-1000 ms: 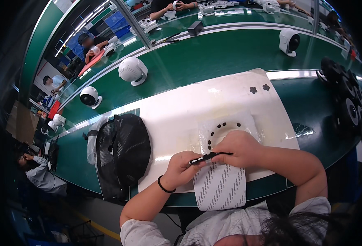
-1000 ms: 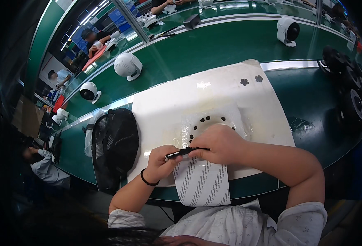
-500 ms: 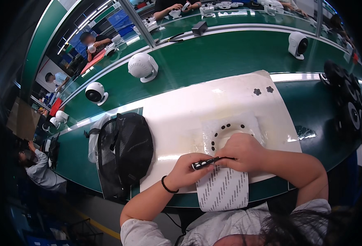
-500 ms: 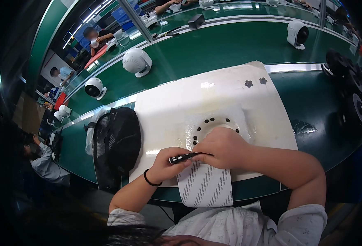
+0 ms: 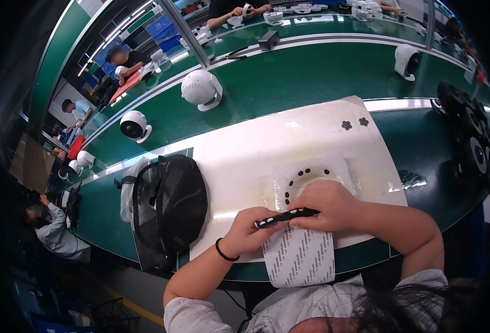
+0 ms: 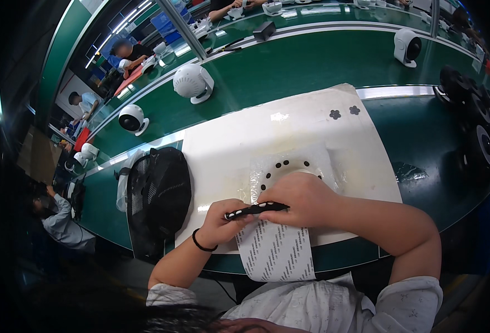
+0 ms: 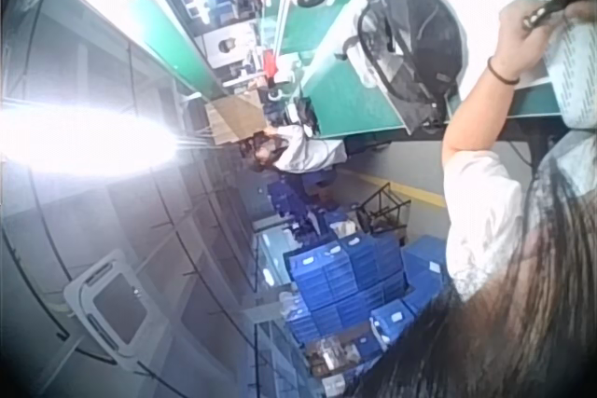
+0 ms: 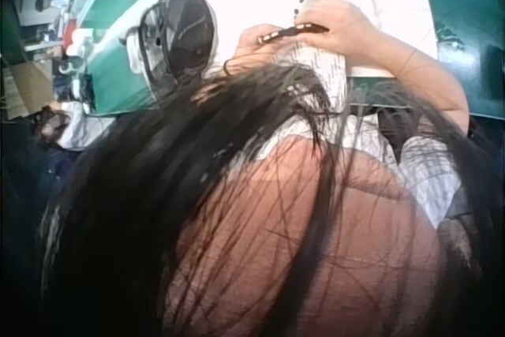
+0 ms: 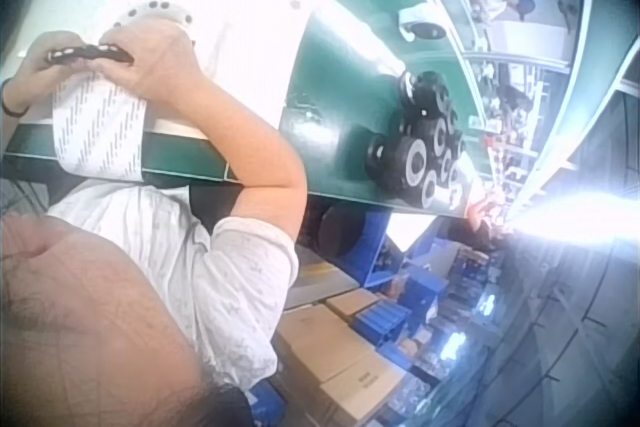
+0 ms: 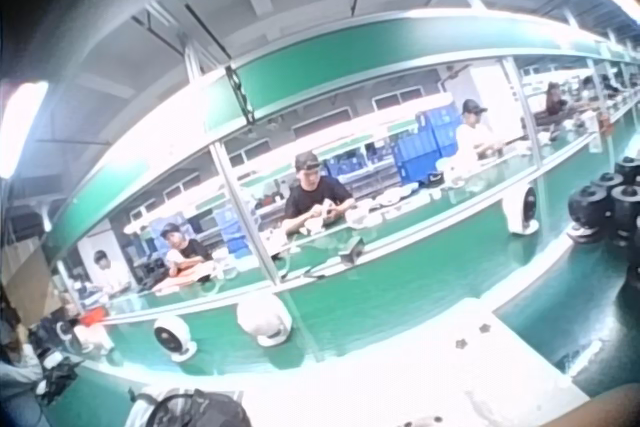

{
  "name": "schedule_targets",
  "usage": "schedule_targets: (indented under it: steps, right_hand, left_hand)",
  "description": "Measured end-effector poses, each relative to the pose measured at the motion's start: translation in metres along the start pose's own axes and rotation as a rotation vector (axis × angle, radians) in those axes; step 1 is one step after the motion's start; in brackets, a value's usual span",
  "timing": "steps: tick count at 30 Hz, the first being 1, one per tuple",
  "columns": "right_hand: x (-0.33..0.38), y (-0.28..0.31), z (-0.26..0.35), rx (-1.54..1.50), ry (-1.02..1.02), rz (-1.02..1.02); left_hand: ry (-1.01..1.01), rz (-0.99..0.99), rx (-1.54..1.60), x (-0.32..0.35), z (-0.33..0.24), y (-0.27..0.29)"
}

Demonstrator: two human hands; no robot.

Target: The person peels adhesive pads from a strip and sticks them onto the bottom of camera housings by hand, places the housings onto the conveyor line, and unfolds a new sheet of adhesive pads.

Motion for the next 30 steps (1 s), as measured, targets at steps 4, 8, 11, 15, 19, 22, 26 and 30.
schedule_targets:
  steps: [4,8,11,15,19,22,26,30]
  right_hand:
    - [-0.0003,-0.001,-0.0003,-0.004,0.009,-0.01]
    - [-0.0001,-0.0015,-0.0009,-0.004,0.012,-0.013]
    - [-0.0006,-0.0019,-0.0011,-0.003,0.008,-0.002]
    - [-0.0012,-0.0011,-0.0004,-0.011,0.015,-0.011]
    - [-0.0014,-0.0012,0.0004,-0.008,0.014,-0.01]
    - [-0.0014,-0.0012,0.0002,-0.009,0.014,-0.005]
    - [-0.0023,-0.0025,0.0003,-0.013,0.013,-0.002]
    - [-0.0026,-0.0039,-0.0004,-0.012,0.017,-0.003]
  left_hand:
    - [-0.009,-0.023,0.012,0.0007,0.0018,0.0006]
    - [0.005,-0.021,0.04,0.0004,0.002,0.0006]
    - [0.006,-0.019,0.036,0.0007,0.0026,0.0013]
    - [0.012,-0.014,0.04,0.0009,0.004,0.0011]
    - [0.025,-0.011,0.03,0.0013,0.0027,0.0015]
    - [0.022,-0.01,0.02,0.0014,0.0035,0.0013]
    - [0.02,-0.006,0.019,0.0019,0.0043,0.0027]
    - [0.029,-0.005,0.021,0.0022,0.0053,0.0031]
Point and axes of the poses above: each hand's wrist, its own x-axis away from the middle knuckle, its own y-axis out of the back of the hand, z = x × y, the point moved 4 cm from there along -x, towards the middle knuckle, and after that the axes turned 4 degrees about -z, right-handed, at the moved point
